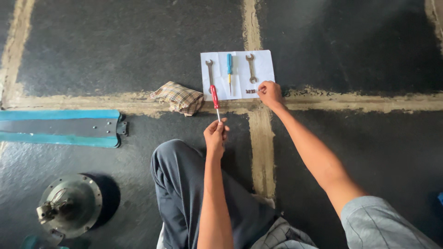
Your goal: The person sits on the floor and attaches three teal fan blades to a central motor housing using a screwdriver. They align each blade, insert screws, and tighten them sequentially.
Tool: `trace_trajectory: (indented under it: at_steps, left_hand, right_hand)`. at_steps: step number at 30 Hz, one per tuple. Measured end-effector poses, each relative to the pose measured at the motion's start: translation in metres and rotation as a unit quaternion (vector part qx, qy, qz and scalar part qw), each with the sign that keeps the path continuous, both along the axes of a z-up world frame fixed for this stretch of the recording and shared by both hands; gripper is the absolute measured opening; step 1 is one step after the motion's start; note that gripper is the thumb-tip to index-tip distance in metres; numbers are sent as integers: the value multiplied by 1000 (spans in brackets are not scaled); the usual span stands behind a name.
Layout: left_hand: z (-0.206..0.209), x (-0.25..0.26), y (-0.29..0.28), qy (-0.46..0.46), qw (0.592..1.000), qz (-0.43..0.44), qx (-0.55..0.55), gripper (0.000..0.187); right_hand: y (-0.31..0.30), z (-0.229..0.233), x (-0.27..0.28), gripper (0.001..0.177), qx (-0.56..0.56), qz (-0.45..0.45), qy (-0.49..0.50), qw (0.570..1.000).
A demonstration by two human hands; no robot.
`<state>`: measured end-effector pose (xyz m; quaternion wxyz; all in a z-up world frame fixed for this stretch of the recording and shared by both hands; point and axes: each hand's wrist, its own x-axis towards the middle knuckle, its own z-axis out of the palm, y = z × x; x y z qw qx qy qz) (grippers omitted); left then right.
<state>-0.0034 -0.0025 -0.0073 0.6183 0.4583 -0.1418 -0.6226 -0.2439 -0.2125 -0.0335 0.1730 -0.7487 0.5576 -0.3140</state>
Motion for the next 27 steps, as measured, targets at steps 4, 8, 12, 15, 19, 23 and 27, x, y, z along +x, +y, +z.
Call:
trace_trajectory:
  at_steps: [4, 8, 12, 15, 19, 23, 27]
  left_hand:
    - [8, 0, 2, 44, 998, 27, -43, 22]
    - [43, 11, 11, 118, 986, 74, -95, 21]
    - [93, 50, 46, 127, 972, 111, -164, 20]
    - [123, 95, 91, 106, 953, 153, -237, 22]
    - [147, 164, 191, -21, 948, 255, -191, 25]
    - [154, 220, 288, -95, 922, 364, -94, 24]
    - [149, 252, 358, -145, 885, 436, -76, 24]
  right_hand:
    - [7, 8, 4, 17, 91, -11, -84, 992]
    - [34, 31, 34, 17, 115, 37, -203, 972]
    - [75, 79, 84, 17, 139, 148, -291, 935]
    - [112, 118, 141, 17, 170, 210, -338, 901]
    - [168, 169, 227, 16, 200, 298, -398, 844]
    - [234, 208, 292, 16, 230, 390, -397, 798]
    - [298, 218, 353, 14, 287, 458, -336, 771]
